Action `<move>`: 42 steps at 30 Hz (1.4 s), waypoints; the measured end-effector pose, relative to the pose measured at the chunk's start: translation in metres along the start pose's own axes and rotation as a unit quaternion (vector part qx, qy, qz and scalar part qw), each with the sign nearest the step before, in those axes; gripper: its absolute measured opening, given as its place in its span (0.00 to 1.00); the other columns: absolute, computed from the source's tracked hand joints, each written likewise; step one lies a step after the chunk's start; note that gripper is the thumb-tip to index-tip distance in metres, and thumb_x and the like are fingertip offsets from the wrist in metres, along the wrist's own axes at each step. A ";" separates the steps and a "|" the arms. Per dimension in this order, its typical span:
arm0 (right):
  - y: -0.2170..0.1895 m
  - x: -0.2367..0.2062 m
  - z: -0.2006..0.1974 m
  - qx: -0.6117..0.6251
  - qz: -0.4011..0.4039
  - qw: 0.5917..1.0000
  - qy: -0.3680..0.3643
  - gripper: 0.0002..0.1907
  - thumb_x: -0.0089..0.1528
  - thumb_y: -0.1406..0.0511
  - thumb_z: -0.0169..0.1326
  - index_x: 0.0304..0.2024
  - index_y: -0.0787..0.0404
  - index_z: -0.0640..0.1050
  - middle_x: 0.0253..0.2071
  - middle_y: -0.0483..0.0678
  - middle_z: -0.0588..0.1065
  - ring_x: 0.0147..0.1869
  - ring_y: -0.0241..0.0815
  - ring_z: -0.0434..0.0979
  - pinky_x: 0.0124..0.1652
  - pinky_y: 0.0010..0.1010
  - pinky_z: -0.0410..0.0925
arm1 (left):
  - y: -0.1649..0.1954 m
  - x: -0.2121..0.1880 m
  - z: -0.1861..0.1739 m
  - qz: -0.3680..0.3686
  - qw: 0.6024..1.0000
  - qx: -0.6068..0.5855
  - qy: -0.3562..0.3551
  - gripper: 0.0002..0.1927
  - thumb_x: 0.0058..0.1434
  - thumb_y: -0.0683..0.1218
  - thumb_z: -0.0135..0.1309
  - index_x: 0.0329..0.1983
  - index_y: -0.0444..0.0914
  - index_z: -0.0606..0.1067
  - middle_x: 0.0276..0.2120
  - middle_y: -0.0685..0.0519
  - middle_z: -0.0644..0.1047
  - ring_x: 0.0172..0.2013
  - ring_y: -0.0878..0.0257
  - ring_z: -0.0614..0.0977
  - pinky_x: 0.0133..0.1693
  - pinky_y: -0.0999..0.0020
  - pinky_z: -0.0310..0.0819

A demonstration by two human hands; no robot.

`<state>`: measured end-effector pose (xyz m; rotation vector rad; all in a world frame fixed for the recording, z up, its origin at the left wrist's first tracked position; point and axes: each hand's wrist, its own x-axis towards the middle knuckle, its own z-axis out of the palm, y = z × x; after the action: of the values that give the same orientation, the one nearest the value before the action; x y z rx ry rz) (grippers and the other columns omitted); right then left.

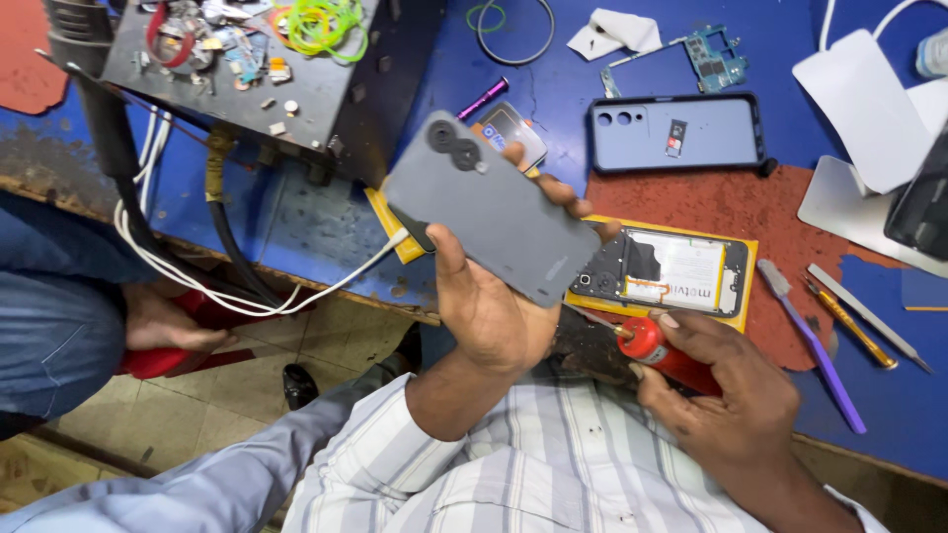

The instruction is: The person uses a small screwdriver to remove screws from a smartphone's internal frame, then uses a plastic pry tool to lift and remove a black adhesive film from the battery area. The person then uses a red electric screwdriver to remove screws from a gray phone back cover and sets it aside.

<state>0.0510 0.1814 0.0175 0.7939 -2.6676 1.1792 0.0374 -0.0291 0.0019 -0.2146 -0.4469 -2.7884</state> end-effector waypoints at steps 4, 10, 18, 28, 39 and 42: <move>-0.002 0.010 -0.005 -0.024 -0.012 0.999 0.018 0.25 0.52 0.68 0.69 0.50 0.67 0.77 0.52 0.57 0.79 0.54 0.49 0.83 0.53 0.34 0.75 | 0.003 -0.003 0.001 -0.058 0.998 -0.006 -0.024 0.42 0.76 0.72 0.40 0.75 0.36 0.57 0.55 0.41 0.73 0.53 0.52 0.78 0.55 0.49 0.75; -0.002 0.033 -0.021 -0.113 -0.076 0.989 0.051 0.25 0.51 0.69 0.69 0.51 0.67 0.79 0.49 0.58 0.79 0.50 0.51 0.82 0.48 0.37 0.75 | 0.009 -0.010 0.001 -0.250 0.955 0.157 -0.009 0.33 0.76 0.54 0.41 0.77 0.40 0.47 0.62 0.39 0.70 0.53 0.50 0.80 0.50 0.52 0.81; 0.003 0.046 -0.024 -0.124 -0.110 0.984 0.062 0.23 0.52 0.70 0.69 0.49 0.67 0.79 0.48 0.57 0.78 0.48 0.52 0.83 0.48 0.39 0.77 | 0.015 -0.015 -0.002 -0.313 0.919 0.233 -0.051 0.38 0.74 0.49 0.40 0.82 0.45 0.39 0.58 0.38 0.73 0.44 0.53 0.83 0.42 0.57 0.82; 0.009 0.038 -0.026 -0.122 -0.111 0.985 0.039 0.23 0.54 0.69 0.70 0.50 0.66 0.80 0.49 0.53 0.79 0.49 0.50 0.82 0.50 0.37 0.76 | 0.019 -0.015 -0.004 -0.352 0.895 0.272 -0.028 0.41 0.72 0.48 0.40 0.83 0.45 0.37 0.54 0.40 0.74 0.43 0.55 0.83 0.41 0.60 0.82; 0.006 0.039 -0.026 -0.139 -0.137 0.980 0.029 0.23 0.48 0.68 0.70 0.45 0.67 0.79 0.45 0.55 0.79 0.46 0.52 0.82 0.54 0.51 0.75 | 0.015 -0.013 -0.008 -0.340 0.898 0.279 -0.026 0.40 0.71 0.48 0.40 0.82 0.45 0.38 0.56 0.39 0.73 0.43 0.56 0.83 0.41 0.61 0.82; 0.008 0.035 -0.025 -0.136 -0.127 0.982 0.029 0.24 0.51 0.69 0.70 0.48 0.65 0.79 0.47 0.53 0.79 0.47 0.49 0.82 0.47 0.40 0.75 | 0.015 -0.014 -0.009 -0.343 0.896 0.281 -0.015 0.40 0.70 0.47 0.40 0.82 0.45 0.40 0.56 0.40 0.73 0.43 0.56 0.83 0.40 0.61 0.83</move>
<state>0.0142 0.1887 0.0402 0.9957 -2.5094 0.7476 0.0543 -0.0420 -0.0047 0.0552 -1.5672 -3.1261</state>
